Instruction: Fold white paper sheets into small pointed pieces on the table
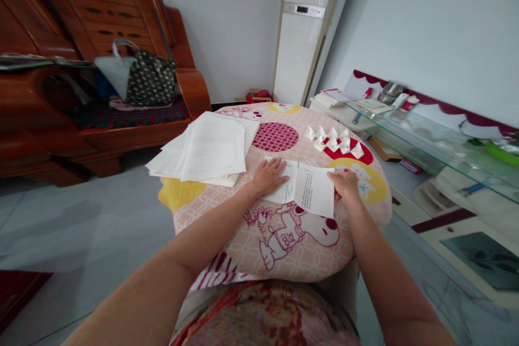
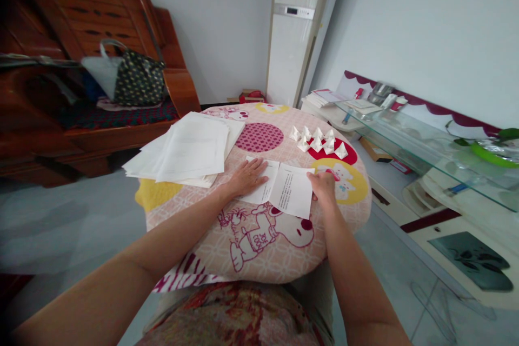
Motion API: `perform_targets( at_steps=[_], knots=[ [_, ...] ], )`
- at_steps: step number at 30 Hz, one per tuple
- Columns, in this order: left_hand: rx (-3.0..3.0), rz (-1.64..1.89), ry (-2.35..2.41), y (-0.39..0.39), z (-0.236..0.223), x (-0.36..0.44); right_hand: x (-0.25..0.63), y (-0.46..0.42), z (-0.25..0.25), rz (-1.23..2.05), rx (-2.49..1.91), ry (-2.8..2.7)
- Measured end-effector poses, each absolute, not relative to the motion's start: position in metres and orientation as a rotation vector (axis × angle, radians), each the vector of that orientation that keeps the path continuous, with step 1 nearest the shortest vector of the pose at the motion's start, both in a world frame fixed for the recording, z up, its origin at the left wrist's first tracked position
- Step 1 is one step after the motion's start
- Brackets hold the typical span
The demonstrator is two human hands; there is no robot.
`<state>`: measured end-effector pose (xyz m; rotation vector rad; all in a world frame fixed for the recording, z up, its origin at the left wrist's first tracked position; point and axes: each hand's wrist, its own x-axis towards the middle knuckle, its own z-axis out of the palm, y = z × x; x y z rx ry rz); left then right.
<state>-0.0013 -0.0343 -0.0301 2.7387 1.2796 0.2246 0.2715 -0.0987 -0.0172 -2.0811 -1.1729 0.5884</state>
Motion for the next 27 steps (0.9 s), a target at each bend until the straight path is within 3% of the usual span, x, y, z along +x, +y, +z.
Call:
perform_targets(
  at_steps=[6, 9, 12, 18, 27],
  knots=[
    [2.726, 0.212, 1.295, -0.034, -0.029, -0.001, 0.26, -0.114, -0.015, 0.196, -2.214, -1.377],
    [2.745, 0.244, 1.292, -0.034, -0.031, -0.001, 0.261, -0.113, -0.011, 0.158, -2.247, -1.394],
    [2.752, 0.237, 1.296, -0.033, -0.032, -0.001, 0.263, -0.116, -0.007, 0.263, -2.226, -1.313],
    [2.729, 0.198, 1.286, -0.034, -0.029, -0.001, 0.255, -0.141, -0.004, 0.795, -1.938, -1.038],
    [2.738, 0.212, 1.284, -0.034, -0.029, -0.001, 0.261, -0.156, -0.008, 0.884, -1.773, -0.979]
  ],
)
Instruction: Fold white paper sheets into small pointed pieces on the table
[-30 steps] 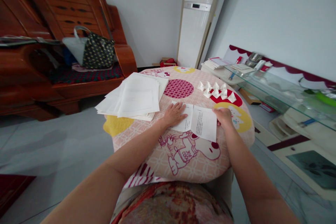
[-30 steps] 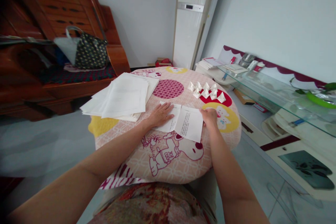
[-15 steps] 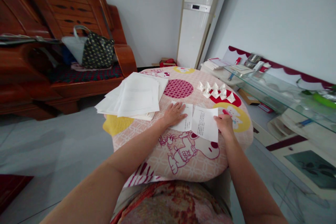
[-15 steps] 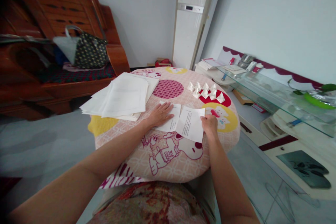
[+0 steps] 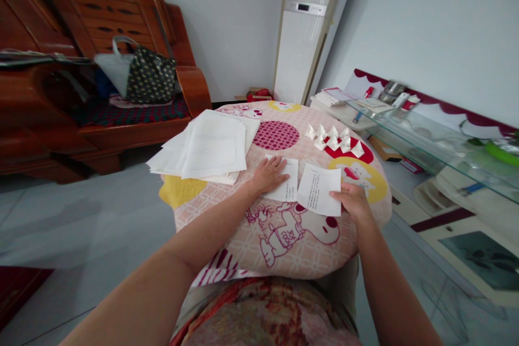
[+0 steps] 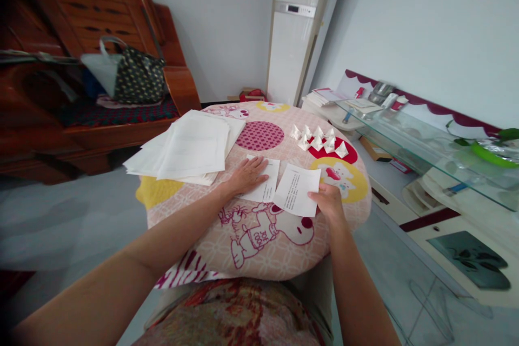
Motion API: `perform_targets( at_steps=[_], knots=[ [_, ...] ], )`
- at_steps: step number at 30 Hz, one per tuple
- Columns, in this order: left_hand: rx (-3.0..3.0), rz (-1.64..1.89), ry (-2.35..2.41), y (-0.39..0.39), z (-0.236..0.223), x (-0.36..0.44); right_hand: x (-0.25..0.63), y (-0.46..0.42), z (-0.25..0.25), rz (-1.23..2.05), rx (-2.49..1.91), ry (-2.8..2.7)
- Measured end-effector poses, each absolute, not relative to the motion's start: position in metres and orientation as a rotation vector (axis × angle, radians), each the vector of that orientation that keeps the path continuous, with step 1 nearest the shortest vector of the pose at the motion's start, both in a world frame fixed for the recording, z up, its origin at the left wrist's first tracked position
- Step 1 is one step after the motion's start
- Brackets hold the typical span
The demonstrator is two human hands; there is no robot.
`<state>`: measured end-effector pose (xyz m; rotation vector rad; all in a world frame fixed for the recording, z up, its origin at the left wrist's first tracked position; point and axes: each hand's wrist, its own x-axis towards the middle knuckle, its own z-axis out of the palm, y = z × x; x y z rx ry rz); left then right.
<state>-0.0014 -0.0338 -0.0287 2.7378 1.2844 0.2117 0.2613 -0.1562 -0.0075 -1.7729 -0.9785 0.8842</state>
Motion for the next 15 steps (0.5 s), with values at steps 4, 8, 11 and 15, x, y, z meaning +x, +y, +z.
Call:
perform_targets(
  at_steps=[4, 8, 11, 15],
  knots=[
    [2.744, 0.193, 1.29, -0.034, -0.029, -0.002, 0.261, -0.161, -0.006, 0.909, -1.704, -0.979],
    [2.754, 0.194, 1.297, -0.034, -0.028, -0.001, 0.264, -0.167, -0.005, 1.022, -1.655, -0.976],
    [2.761, 0.187, 1.306, -0.035, -0.028, 0.0, 0.278, -0.172, -0.005, 1.046, -1.654, -0.942],
    [2.719, 0.181, 1.327, -0.036, -0.024, -0.001, 0.298, -0.172, -0.003, 0.992, -1.663, -0.881]
  ],
)
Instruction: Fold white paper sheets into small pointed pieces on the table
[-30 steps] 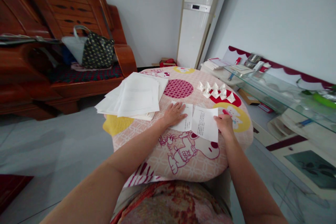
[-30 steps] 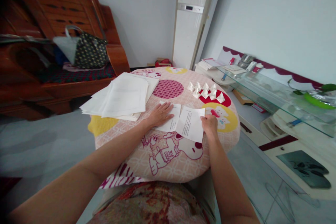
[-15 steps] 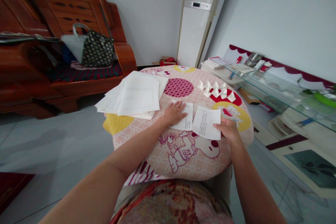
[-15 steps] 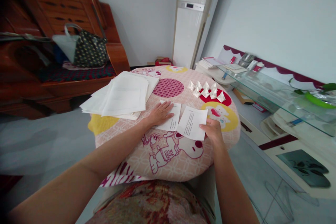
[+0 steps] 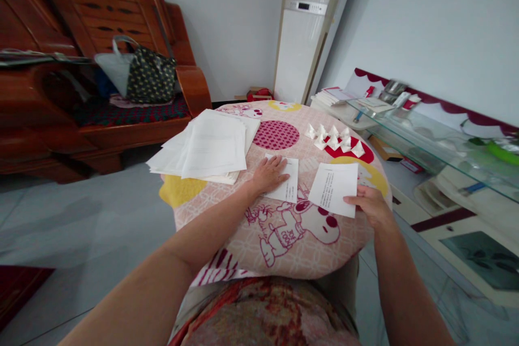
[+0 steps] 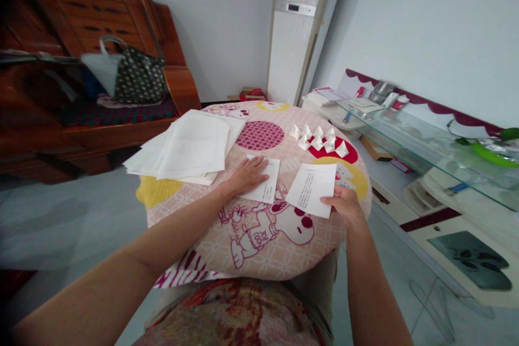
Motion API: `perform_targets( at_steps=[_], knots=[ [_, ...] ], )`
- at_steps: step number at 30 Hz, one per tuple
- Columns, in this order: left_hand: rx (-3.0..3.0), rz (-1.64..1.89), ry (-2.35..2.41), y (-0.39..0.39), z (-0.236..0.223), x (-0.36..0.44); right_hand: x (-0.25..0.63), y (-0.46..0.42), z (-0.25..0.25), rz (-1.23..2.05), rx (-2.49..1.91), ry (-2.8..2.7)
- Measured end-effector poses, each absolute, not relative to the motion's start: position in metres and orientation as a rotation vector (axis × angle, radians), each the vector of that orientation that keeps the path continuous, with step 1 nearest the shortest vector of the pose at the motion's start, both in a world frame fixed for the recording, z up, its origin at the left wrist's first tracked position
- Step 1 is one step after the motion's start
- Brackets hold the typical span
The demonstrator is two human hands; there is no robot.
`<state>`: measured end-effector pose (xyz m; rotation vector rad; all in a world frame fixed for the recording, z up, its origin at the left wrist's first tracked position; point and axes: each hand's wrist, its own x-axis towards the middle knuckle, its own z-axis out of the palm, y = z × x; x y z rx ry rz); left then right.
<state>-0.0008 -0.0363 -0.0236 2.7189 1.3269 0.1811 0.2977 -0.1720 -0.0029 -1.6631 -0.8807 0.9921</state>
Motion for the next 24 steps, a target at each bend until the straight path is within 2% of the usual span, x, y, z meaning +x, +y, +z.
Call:
perform_targets(
  at_steps=[3, 7, 9, 15, 19, 24],
  knots=[
    [2.705, 0.172, 1.155, -0.043, -0.013, -0.005, 0.305, -0.163, -0.004, 0.946, -1.649, -0.867],
    [2.749, -0.07, 0.618, -0.058, 0.0, -0.009, 0.309, -0.143, -0.009, 0.817, -1.698, -0.822],
    [2.77, -0.127, 0.556, -0.066, 0.003, -0.01, 0.31, -0.136, -0.011, 0.783, -1.703, -0.811],
    [2.923, -0.017, 0.568, -0.075, -0.003, -0.012, 0.31, -0.135, -0.013, 0.828, -1.662, -0.841],
    [2.922, 0.13, 0.805, -0.065, -0.012, -0.016, 0.31, -0.139, -0.015, 0.812, -1.679, -0.833],
    [2.817, 0.627, 1.222, -0.043, -0.01, -0.022, 0.309, -0.138, -0.019, 0.753, -1.688, -0.812]
  ],
)
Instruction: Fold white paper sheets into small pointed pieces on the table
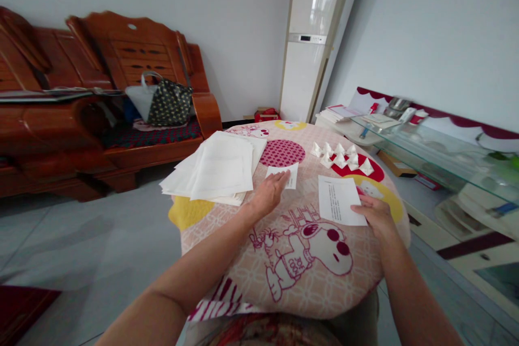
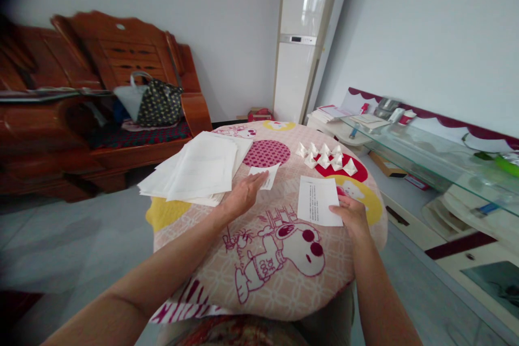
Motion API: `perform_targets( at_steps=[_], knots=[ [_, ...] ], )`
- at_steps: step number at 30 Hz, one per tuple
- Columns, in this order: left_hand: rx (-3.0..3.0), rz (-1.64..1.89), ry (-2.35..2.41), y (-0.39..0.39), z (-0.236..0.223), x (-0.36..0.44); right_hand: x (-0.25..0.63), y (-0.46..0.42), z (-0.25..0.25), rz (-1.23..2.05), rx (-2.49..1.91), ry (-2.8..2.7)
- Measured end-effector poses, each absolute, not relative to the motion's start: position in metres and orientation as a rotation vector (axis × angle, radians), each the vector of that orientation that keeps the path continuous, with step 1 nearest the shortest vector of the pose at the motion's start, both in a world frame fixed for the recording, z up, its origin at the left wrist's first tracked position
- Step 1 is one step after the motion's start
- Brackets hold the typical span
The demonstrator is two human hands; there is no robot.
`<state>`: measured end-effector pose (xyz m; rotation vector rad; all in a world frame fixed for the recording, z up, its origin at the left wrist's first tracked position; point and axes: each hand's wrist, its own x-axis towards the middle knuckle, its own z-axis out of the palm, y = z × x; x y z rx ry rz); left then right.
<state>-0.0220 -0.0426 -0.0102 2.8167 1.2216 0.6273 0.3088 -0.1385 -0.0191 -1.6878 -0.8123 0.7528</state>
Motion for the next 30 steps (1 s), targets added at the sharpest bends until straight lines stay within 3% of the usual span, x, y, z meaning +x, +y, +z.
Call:
perform_targets(
  at_steps=[4, 11, 22, 30],
  knots=[
    [2.815, 0.911, 1.317, -0.033, -0.003, -0.019, 0.307, -0.139, -0.022, 0.765, -1.645, -0.837],
    [2.849, 0.986, 1.405, -0.017, 0.004, -0.007, 0.308, -0.14, -0.023, 0.779, -1.626, -0.833],
    [2.467, 0.7, 1.816, 0.016, 0.006, 0.012, 0.31, -0.139, -0.024, 0.742, -1.645, -0.83],
    [2.369, 0.783, 1.85, 0.016, 0.001, 0.023, 0.305, -0.142, -0.017, 0.725, -1.659, -0.863]
  ],
)
